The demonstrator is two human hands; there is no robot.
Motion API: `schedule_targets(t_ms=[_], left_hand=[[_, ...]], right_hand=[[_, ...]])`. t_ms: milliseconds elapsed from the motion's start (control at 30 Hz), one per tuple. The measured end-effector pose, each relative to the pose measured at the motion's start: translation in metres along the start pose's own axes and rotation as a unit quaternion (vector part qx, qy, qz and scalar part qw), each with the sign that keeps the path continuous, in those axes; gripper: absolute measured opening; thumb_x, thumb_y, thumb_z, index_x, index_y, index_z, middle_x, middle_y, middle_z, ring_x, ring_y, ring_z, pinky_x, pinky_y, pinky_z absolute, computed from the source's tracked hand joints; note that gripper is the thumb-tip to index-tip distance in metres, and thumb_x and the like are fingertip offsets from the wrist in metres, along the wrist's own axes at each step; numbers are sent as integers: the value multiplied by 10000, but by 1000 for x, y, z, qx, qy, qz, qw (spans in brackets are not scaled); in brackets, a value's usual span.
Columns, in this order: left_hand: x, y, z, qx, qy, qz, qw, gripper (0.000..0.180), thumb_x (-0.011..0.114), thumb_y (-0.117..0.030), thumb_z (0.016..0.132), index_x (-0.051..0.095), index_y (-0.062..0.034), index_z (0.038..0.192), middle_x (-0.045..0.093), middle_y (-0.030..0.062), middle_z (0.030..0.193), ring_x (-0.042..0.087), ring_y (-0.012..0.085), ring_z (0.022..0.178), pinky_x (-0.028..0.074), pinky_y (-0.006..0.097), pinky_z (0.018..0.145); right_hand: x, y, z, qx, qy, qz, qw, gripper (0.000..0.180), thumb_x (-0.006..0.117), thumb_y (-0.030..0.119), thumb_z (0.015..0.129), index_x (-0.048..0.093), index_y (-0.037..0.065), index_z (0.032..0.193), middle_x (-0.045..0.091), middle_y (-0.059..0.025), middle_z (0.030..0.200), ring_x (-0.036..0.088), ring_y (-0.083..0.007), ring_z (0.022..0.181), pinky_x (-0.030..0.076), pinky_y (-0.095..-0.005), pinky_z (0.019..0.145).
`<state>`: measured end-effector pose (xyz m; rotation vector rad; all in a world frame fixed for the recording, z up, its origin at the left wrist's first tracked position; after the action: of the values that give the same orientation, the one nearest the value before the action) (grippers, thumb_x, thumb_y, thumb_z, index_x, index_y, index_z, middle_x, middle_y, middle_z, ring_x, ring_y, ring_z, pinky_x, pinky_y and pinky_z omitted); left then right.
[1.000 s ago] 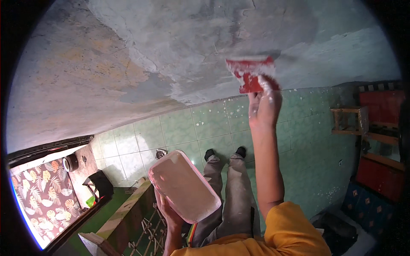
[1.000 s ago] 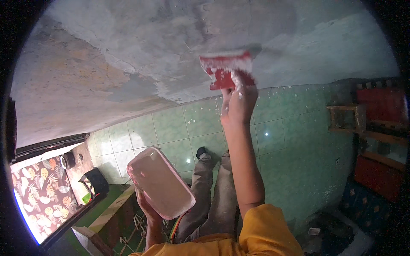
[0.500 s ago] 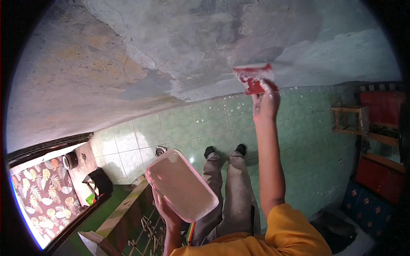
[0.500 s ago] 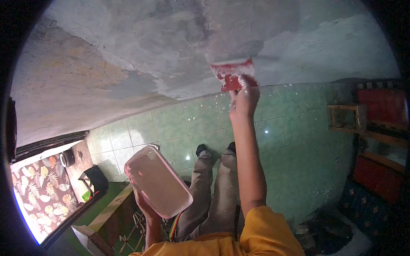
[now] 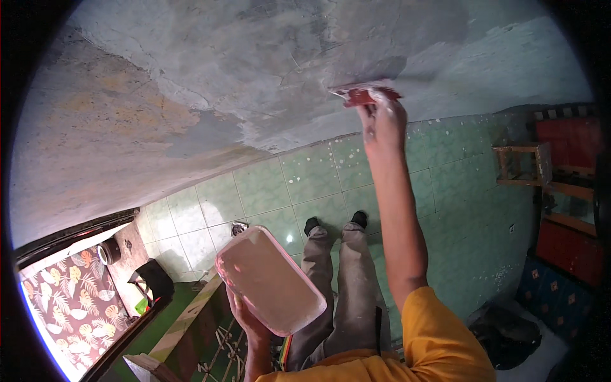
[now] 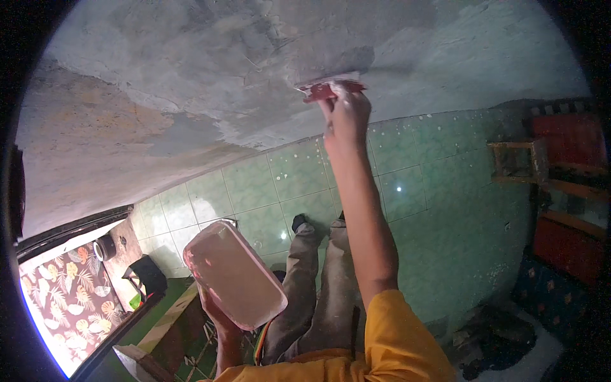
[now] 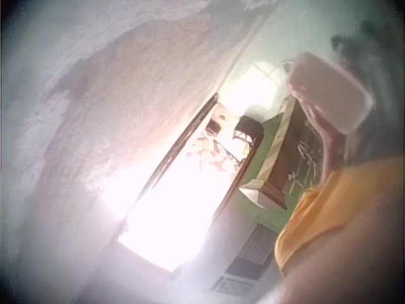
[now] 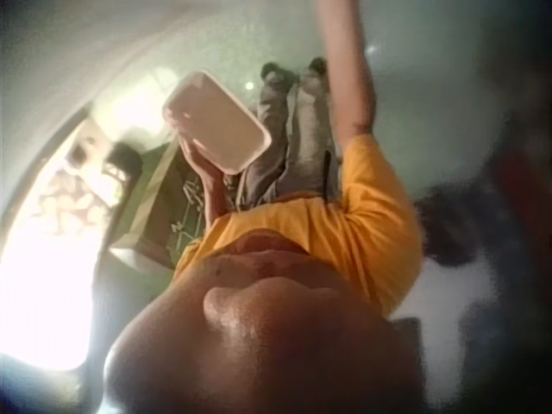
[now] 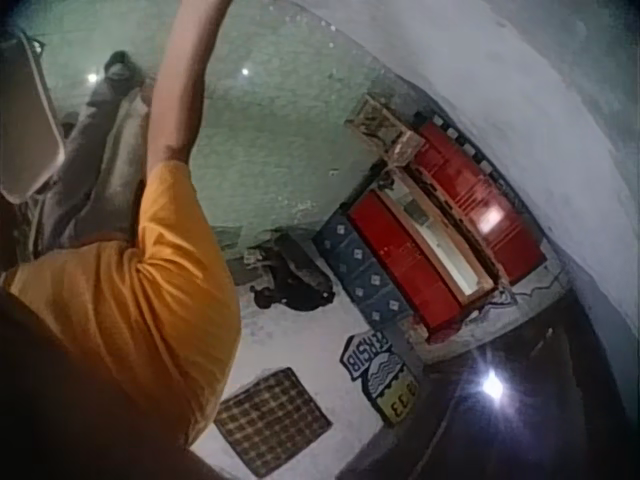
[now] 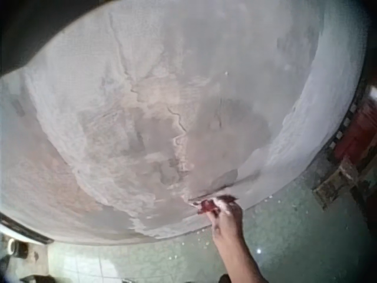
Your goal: The person applies wall filler to a wall using a putty knife, repeatedly scooping the filler from a plastic container and spreading it over the surface.
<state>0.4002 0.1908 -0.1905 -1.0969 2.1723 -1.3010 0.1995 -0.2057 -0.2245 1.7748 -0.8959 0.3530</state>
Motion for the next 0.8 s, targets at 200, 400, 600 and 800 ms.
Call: schedule_targets(t_ms=[200, 400, 600, 800], left_hand=[[12, -5, 1, 27, 38, 100, 994, 528, 385, -387, 1035, 451, 1, 1386, 510, 93, 1324, 480, 191, 1214, 371, 337, 1031], [26, -3, -5, 28, 45, 46, 998, 500, 389, -364, 1038, 458, -5, 1378, 514, 89, 1316, 491, 184, 1196, 387, 342, 1019], [12, 1, -3, -2, 19, 51, 999, 537, 412, -391, 1030, 422, -13, 1412, 507, 88, 1331, 485, 189, 1210, 383, 350, 1030], [27, -6, -7, 7, 55, 48, 997, 589, 420, -429, 1019, 395, -11, 1433, 484, 86, 1366, 469, 192, 1233, 371, 357, 1045]], right_hand=[[-76, -43, 15, 27, -106, -15, 994, 263, 564, -34, 880, 548, -15, 1142, 604, -139, 1094, 640, -265, 994, 569, -417, 897], [-88, -114, 68, 91, -140, -26, 986, 255, 551, 29, 919, 534, -4, 1171, 605, -97, 1075, 633, -204, 906, 549, -371, 819], [-41, -47, 7, 23, -40, 40, 998, 250, 580, 16, 920, 548, -26, 1164, 602, -121, 1111, 629, -227, 1001, 544, -387, 902], [-70, -4, 7, -19, -82, 56, 995, 265, 580, -22, 902, 545, -26, 1164, 599, -141, 1148, 634, -252, 1032, 550, -408, 931]])
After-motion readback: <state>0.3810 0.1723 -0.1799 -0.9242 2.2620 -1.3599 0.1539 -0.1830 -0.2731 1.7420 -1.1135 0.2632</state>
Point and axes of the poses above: each hand's wrist, its own z-axis towards the middle knuckle, its own x-axis out of the palm, y = z × x, the point moved 2 cm from there along z, towards the middle knuckle
